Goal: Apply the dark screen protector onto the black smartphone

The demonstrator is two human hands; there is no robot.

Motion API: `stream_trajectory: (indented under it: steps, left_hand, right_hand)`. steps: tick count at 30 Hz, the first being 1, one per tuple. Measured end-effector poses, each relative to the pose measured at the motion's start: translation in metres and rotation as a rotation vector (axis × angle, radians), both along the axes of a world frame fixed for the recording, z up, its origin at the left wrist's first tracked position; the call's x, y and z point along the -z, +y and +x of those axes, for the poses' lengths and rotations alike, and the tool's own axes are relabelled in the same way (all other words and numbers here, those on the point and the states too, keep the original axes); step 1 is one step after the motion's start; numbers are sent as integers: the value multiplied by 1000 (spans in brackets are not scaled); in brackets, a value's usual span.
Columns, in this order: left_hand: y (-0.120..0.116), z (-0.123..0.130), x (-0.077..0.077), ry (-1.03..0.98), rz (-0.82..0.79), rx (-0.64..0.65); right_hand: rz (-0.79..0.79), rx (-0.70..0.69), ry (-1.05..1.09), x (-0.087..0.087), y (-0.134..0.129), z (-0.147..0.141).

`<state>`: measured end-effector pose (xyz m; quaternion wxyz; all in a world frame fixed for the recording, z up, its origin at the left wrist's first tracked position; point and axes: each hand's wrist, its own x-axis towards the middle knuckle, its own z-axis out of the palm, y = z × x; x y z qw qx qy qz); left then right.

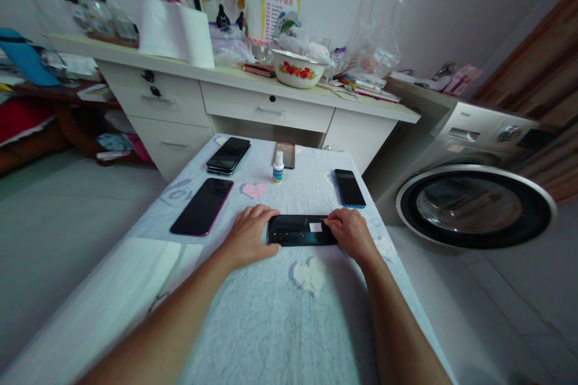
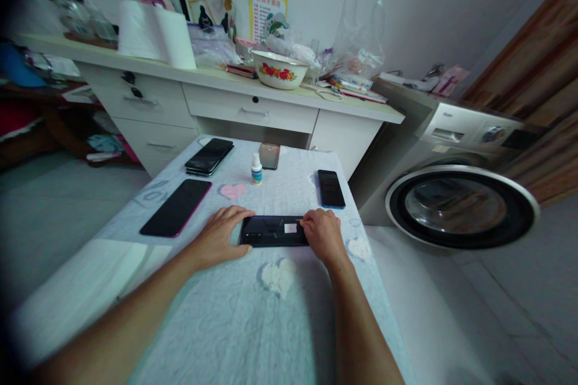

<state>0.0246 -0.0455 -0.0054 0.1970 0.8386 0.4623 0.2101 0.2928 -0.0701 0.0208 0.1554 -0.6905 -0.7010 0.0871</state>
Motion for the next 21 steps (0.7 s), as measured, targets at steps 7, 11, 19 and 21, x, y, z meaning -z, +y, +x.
stream_trajectory:
  steps: [7,11,19,21]
  left_hand:
    - [0,1,0,2,1,-3]
    - [0,1,-1,1,-5,-3]
    - [0,1,-1,8,2,-3]
    - [-1,1,-2,11,-6,-4]
  right_hand:
    - [-2,-122,30,-5,-5,-13]
    - [-21,-209,63,-9,-10,-24]
    - [-20,-293,111,-9,-11,-27]
    - [-15,-229,81,-8,-9,-24]
